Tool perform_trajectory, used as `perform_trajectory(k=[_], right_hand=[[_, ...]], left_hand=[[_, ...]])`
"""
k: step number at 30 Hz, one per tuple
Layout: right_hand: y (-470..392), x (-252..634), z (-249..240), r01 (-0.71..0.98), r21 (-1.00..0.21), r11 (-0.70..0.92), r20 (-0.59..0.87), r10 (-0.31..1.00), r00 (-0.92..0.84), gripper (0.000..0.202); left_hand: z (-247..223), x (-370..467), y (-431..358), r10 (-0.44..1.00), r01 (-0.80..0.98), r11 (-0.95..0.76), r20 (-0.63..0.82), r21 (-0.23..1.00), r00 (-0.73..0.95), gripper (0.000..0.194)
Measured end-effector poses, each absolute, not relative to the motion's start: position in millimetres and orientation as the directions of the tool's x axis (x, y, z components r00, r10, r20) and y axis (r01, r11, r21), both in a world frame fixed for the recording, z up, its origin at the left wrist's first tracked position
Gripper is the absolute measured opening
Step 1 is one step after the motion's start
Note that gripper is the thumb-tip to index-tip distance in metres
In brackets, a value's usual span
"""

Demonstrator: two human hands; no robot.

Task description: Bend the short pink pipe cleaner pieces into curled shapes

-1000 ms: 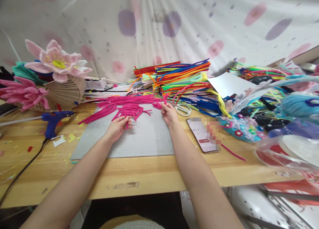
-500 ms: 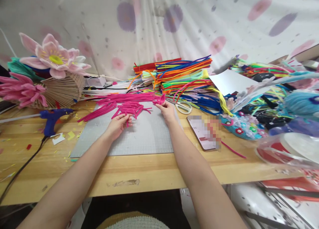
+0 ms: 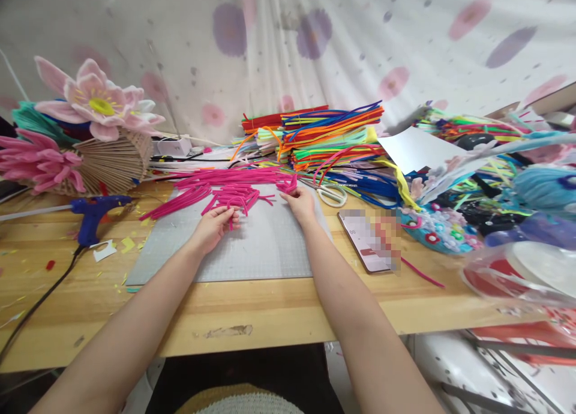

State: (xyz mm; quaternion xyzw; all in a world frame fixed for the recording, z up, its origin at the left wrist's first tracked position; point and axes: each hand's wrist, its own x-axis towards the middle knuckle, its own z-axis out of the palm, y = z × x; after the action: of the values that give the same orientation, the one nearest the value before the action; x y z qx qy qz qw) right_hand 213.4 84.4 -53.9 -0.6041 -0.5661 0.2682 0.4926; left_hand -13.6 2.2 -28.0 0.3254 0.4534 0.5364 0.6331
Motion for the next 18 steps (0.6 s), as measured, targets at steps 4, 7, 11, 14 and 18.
perform_trajectory(k=[4, 7, 11, 14, 18], right_hand=[[83.5, 209.6, -52.1, 0.543, -0.833, 0.108, 0.223, 0.963, 0.152, 0.023], [83.3, 208.2, -52.6, 0.603, -0.794, 0.080, 0.216, 0.964, 0.157, 0.027], [81.9, 209.0, -52.7, 0.636, -0.768, 0.072, 0.210, 0.967, 0.145, 0.028], [80.8, 210.0, -52.2, 0.654, -0.751, 0.093, 0.235, 0.963, 0.133, 0.027], [81.2, 209.8, -51.4, 0.595, -0.784, 0.178, 0.301, 0.947, 0.113, 0.021]], left_hand=[[-29.3, -13.8, 2.5, 0.977, -0.377, 0.207, -0.214, 0.903, 0.021, 0.018], [-28.8, -14.0, 1.9, 0.977, -0.372, 0.203, -0.210, 0.906, 0.021, 0.018], [-27.7, -13.5, 1.3, 0.978, -0.365, 0.200, -0.208, 0.909, 0.020, 0.018], [-27.0, -12.9, 1.3, 0.977, -0.361, 0.204, -0.211, 0.910, 0.021, 0.018], [-26.5, -12.8, 1.2, 0.975, -0.358, 0.212, -0.220, 0.909, 0.019, 0.017]])
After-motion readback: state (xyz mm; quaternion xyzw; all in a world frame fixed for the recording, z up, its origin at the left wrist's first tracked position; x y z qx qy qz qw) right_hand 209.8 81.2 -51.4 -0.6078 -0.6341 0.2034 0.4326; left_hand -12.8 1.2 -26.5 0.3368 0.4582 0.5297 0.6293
